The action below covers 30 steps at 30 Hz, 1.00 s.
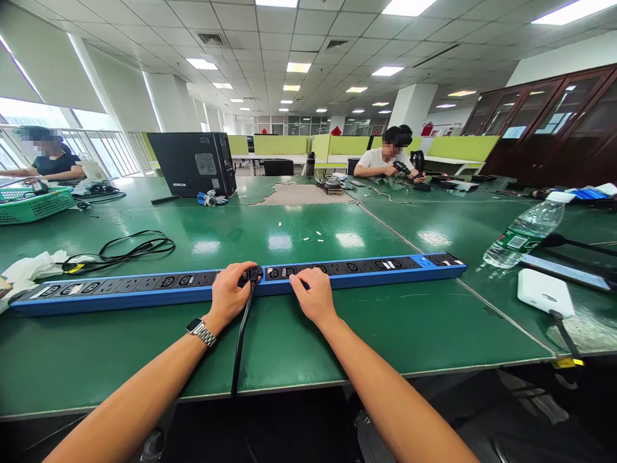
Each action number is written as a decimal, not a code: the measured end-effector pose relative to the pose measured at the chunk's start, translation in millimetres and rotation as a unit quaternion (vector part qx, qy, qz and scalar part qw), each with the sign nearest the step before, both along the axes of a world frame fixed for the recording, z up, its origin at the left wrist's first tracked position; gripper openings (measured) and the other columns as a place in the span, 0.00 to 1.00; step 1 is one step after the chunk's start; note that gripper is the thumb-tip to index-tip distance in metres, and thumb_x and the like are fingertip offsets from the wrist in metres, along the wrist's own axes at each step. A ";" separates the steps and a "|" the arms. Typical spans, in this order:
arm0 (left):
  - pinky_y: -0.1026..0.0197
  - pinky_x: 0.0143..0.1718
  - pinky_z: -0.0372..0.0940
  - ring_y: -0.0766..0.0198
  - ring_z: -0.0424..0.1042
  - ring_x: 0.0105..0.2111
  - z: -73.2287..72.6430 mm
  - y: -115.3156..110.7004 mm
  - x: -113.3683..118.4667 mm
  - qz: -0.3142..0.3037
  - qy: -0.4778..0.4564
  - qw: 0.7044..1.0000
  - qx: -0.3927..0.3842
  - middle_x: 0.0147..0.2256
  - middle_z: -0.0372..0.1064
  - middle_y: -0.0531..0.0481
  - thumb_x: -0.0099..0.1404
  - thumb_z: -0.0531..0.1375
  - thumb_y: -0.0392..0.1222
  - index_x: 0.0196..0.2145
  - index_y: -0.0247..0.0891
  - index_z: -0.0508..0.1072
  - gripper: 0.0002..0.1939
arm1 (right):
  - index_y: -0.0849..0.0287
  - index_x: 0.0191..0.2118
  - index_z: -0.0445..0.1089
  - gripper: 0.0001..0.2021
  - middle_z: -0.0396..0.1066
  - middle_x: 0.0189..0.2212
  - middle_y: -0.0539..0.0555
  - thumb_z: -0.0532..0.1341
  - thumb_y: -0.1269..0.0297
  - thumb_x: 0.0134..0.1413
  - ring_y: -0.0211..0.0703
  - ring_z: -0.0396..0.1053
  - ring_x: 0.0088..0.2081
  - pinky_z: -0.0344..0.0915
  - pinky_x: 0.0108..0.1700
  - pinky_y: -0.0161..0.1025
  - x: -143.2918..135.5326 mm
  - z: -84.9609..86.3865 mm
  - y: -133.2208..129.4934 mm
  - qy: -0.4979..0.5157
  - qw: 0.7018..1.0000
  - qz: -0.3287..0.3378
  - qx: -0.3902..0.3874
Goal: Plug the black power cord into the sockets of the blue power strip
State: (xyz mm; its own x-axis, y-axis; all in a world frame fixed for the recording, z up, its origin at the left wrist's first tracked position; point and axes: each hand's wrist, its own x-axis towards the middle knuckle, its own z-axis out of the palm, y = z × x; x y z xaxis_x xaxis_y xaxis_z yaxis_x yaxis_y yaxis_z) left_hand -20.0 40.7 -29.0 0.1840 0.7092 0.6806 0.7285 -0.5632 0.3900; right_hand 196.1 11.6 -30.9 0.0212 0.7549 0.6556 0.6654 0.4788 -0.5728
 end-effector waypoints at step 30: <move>0.57 0.42 0.68 0.60 0.75 0.38 3.8 2.5 -7.4 0.028 -0.135 0.990 0.025 0.41 0.77 0.48 0.66 0.60 0.46 0.49 0.42 0.73 0.15 | 0.54 0.22 0.69 0.16 0.73 0.24 0.51 0.56 0.58 0.60 0.43 0.66 0.31 0.60 0.39 0.42 0.8 -0.6 0.9 0.003 1.000 0.000 -0.007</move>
State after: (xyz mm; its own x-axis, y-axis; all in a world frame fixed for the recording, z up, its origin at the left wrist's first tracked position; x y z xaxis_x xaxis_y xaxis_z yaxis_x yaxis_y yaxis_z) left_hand -27.5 43.2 -25.1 -0.0479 0.6780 0.7335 0.6319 -0.5482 0.5480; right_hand 197.0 12.5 -31.5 0.0243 0.7635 0.6453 0.6622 0.4713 -0.5826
